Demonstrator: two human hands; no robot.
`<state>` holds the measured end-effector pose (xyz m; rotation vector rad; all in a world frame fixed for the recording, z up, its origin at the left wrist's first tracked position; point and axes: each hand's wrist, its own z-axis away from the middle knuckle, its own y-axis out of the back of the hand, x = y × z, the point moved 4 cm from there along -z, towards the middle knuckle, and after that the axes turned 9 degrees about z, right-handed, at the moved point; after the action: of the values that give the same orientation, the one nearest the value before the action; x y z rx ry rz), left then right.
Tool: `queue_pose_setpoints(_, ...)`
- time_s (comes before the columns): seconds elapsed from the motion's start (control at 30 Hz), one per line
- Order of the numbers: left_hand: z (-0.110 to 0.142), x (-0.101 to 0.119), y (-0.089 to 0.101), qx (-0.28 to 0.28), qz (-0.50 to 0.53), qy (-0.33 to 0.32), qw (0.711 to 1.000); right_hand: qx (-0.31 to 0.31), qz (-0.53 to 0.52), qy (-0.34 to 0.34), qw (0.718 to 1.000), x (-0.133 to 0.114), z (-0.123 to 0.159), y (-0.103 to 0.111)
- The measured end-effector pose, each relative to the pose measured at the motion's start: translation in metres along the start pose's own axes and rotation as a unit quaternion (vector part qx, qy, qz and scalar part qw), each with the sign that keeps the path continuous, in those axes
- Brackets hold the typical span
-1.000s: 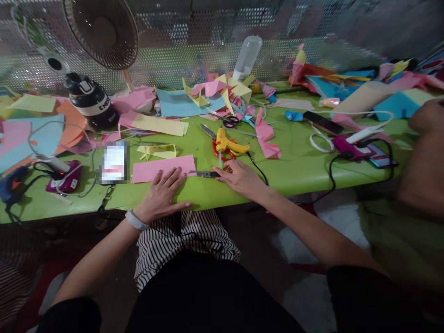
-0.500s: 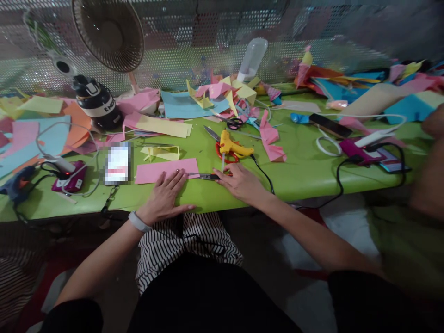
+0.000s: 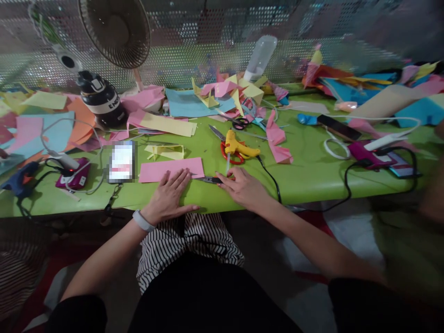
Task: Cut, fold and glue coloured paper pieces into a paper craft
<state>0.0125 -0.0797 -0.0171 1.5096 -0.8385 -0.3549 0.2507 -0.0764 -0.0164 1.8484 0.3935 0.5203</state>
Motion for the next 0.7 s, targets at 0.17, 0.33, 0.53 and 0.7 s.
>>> queue_pose_setpoints(0.17,0.0,0.002,0.001,0.005,0.012,0.006,1.0,0.001,0.01,-0.005,1.0,-0.003,0.004,0.003)
queue_pose_setpoints(0.33,-0.002,0.003,-0.003,0.008,0.016,0.035,0.999,-0.003,0.03,-0.009,1.0,-0.007,-0.001,0.004)
queue_pose_setpoints(0.53,-0.002,0.005,0.002,0.008,0.013,0.037,0.999,0.02,0.017,-0.007,1.0,-0.006,0.0,0.003)
queue_pose_setpoints(0.7,0.009,0.0,0.009,0.038,0.001,0.056,0.998,0.028,-0.004,-0.017,0.999,-0.006,0.0,0.002)
